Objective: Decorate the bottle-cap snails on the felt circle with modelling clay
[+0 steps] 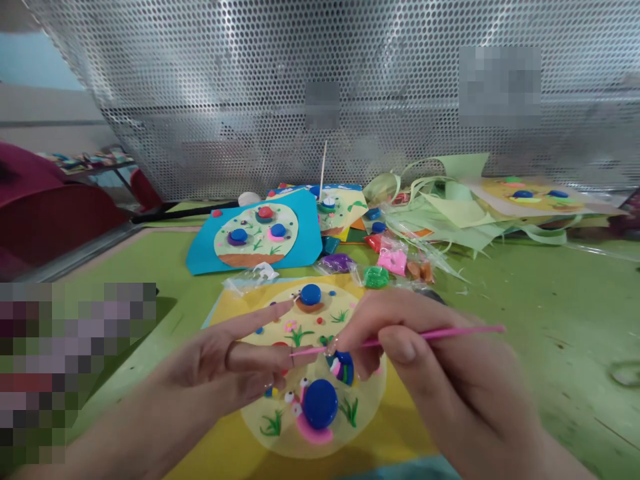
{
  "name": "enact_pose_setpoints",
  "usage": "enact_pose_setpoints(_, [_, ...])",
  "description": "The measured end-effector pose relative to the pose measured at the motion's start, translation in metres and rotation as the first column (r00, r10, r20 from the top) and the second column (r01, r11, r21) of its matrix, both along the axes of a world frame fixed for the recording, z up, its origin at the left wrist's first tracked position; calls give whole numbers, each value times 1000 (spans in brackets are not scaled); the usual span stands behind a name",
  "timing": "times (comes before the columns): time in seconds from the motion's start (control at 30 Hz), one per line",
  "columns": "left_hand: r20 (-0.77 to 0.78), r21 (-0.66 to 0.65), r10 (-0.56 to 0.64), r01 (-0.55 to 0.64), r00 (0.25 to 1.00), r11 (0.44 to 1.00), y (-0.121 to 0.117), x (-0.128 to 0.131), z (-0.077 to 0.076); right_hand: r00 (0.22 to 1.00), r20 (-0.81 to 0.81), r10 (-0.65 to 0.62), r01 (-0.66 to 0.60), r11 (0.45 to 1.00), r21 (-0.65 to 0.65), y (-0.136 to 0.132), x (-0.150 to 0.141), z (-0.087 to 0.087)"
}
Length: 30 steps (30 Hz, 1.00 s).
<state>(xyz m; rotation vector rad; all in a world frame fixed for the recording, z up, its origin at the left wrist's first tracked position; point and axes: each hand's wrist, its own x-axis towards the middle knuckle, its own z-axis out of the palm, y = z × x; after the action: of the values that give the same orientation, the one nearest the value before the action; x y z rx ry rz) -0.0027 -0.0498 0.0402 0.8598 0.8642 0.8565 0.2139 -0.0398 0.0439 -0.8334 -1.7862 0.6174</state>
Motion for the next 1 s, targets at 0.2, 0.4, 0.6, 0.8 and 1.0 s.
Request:
enact_pose_setpoints(0.2, [-24,6,61,-60,998,998,3,3,3,998,44,49,-51,998,33,1,-3,5])
enact_pose_setpoints(0.4, [47,-15,93,-92,995,996,2,3,7,991,127,45,-54,996,69,2,-9,13])
enact_pose_setpoints(0.6, [39,-16,86,-85,996,996,6,5,6,981,155,119,-125,992,31,0,-10,15])
enact_pose_setpoints(0.8, [-2,36,78,-77,997,996,6,4,4,978,142,155,-159,987,17,-1,-10,17])
enact_pose_setpoints(1.0, [-106,78,116,-108,988,991,6,1,9,977,156,145,-151,988,22,-1,-11,19])
